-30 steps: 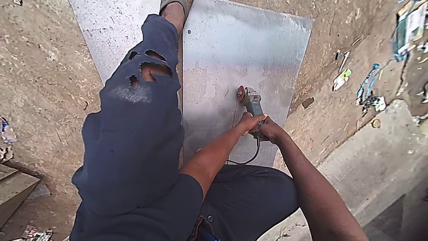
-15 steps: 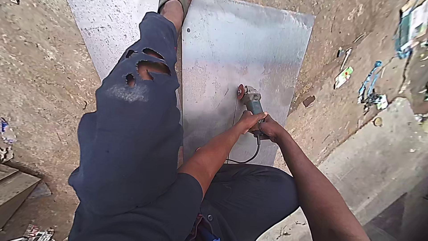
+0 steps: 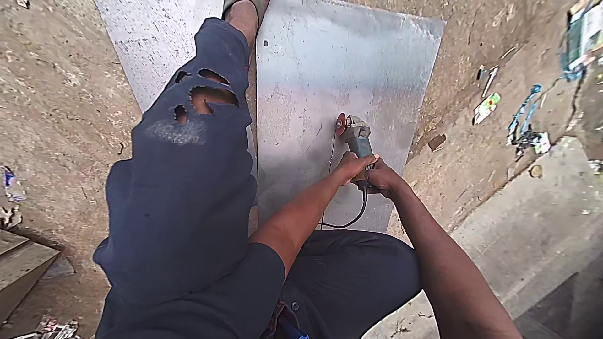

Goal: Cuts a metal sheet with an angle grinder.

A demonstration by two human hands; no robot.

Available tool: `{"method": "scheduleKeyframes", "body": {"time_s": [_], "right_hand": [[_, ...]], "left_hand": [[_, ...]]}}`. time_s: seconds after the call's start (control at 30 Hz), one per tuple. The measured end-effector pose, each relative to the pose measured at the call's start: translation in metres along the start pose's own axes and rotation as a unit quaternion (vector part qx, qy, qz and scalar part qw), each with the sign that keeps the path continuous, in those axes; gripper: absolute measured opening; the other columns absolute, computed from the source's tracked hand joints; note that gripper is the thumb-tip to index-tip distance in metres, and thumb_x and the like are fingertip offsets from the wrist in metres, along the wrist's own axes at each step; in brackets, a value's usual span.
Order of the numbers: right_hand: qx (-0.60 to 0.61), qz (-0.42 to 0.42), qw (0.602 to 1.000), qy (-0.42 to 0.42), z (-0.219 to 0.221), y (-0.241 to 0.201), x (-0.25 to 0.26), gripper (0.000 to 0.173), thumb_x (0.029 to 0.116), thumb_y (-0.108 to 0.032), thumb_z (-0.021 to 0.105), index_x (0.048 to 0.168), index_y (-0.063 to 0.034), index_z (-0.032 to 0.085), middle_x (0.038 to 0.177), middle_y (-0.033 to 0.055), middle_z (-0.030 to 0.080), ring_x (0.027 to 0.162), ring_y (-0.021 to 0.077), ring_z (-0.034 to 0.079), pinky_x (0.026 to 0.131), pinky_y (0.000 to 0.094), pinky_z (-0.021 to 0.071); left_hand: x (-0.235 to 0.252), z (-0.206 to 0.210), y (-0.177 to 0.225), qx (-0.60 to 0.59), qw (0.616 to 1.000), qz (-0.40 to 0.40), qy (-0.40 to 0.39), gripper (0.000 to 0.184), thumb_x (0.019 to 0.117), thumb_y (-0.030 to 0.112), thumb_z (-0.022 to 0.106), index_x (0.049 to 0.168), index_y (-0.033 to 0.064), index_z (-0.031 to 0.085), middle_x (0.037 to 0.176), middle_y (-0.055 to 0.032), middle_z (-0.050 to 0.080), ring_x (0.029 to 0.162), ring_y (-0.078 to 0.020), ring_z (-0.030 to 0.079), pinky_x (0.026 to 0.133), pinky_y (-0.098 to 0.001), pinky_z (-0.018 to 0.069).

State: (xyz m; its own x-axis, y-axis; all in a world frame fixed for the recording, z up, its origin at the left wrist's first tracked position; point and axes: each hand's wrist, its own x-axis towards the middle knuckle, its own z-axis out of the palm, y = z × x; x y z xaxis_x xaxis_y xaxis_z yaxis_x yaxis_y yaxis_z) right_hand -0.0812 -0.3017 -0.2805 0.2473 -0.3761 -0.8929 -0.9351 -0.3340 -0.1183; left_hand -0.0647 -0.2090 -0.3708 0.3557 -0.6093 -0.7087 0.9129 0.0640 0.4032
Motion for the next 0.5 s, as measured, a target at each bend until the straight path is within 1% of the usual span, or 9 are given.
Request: {"method": "scheduleKeyframes", "body": {"time_s": [0.1,0.2,0.27,0.37,0.4,0.5], "right_hand": [[0.002,0.004,1.0,0.005,0.0,-0.002,-0.0003,0.077,0.0784,-0.01,0.081,0.143,-0.0154,0.041,0.095,0.0164,0.07,0.07,0.0272,0.07,0.057,0.0428,0.0592],[0.008,0.006,1.0,0.006,0.0005,-0.0027,-0.0003,0.075,0.079,-0.01,0.081,0.143,-0.0153,0.042,0.096,0.0164,0.07,0.07,0.0272,0.07,0.058,0.0434,0.0592],[0.005,0.01,1.0,0.005,0.0003,-0.0029,0.0008,0.076,0.0794,-0.011,0.081,0.143,-0.0159,0.041,0.096,0.0163,0.07,0.071,0.0271,0.07,0.058,0.0433,0.0596],[0.003,0.008,1.0,0.006,0.001,-0.0047,0.0,0.074,0.0792,-0.01,0.081,0.142,-0.0154,0.043,0.095,0.0164,0.069,0.069,0.0266,0.069,0.057,0.0422,0.0587],[0.002,0.006,1.0,0.004,0.0009,-0.0055,-0.001,0.073,0.0794,-0.009,0.081,0.142,-0.0154,0.044,0.095,0.0162,0.069,0.069,0.0261,0.069,0.056,0.0414,0.0585],[0.0,0.003,1.0,0.001,0.0014,-0.0064,-0.0026,0.07,0.0799,-0.008,0.08,0.14,-0.0142,0.045,0.094,0.0161,0.069,0.068,0.0258,0.069,0.055,0.0406,0.0586]], "left_hand": [[0.0012,-0.0002,0.0008,0.007,1.0,0.006,0.003,0.066,0.0939,0.045,0.072,0.128,-0.0081,0.052,0.111,-0.0252,0.065,0.098,-0.0318,0.068,0.087,-0.0507,0.0576],[0.0027,-0.0015,0.0,0.005,1.0,-0.001,-0.001,0.069,0.0938,0.045,0.073,0.132,-0.0071,0.049,0.115,-0.0265,0.064,0.101,-0.0334,0.067,0.089,-0.0523,0.0567],[0.0032,-0.0012,0.0003,0.005,1.0,0.003,0.001,0.067,0.0935,0.045,0.073,0.129,-0.008,0.051,0.111,-0.0258,0.065,0.098,-0.0325,0.068,0.086,-0.0515,0.0576],[0.0019,-0.0014,0.0027,0.007,1.0,0.001,0.0,0.065,0.0944,0.045,0.072,0.128,-0.0083,0.052,0.111,-0.0261,0.065,0.098,-0.0327,0.068,0.086,-0.0519,0.0579],[0.0013,-0.0018,0.0034,0.004,1.0,-0.003,-0.007,0.066,0.0952,0.044,0.071,0.13,-0.0077,0.05,0.113,-0.0262,0.065,0.1,-0.0329,0.068,0.087,-0.052,0.0574],[0.0026,-0.0015,0.0012,0.002,1.0,0.002,-0.002,0.065,0.0946,0.044,0.072,0.128,-0.0085,0.052,0.111,-0.0259,0.065,0.098,-0.0325,0.068,0.087,-0.0512,0.0578]]}}
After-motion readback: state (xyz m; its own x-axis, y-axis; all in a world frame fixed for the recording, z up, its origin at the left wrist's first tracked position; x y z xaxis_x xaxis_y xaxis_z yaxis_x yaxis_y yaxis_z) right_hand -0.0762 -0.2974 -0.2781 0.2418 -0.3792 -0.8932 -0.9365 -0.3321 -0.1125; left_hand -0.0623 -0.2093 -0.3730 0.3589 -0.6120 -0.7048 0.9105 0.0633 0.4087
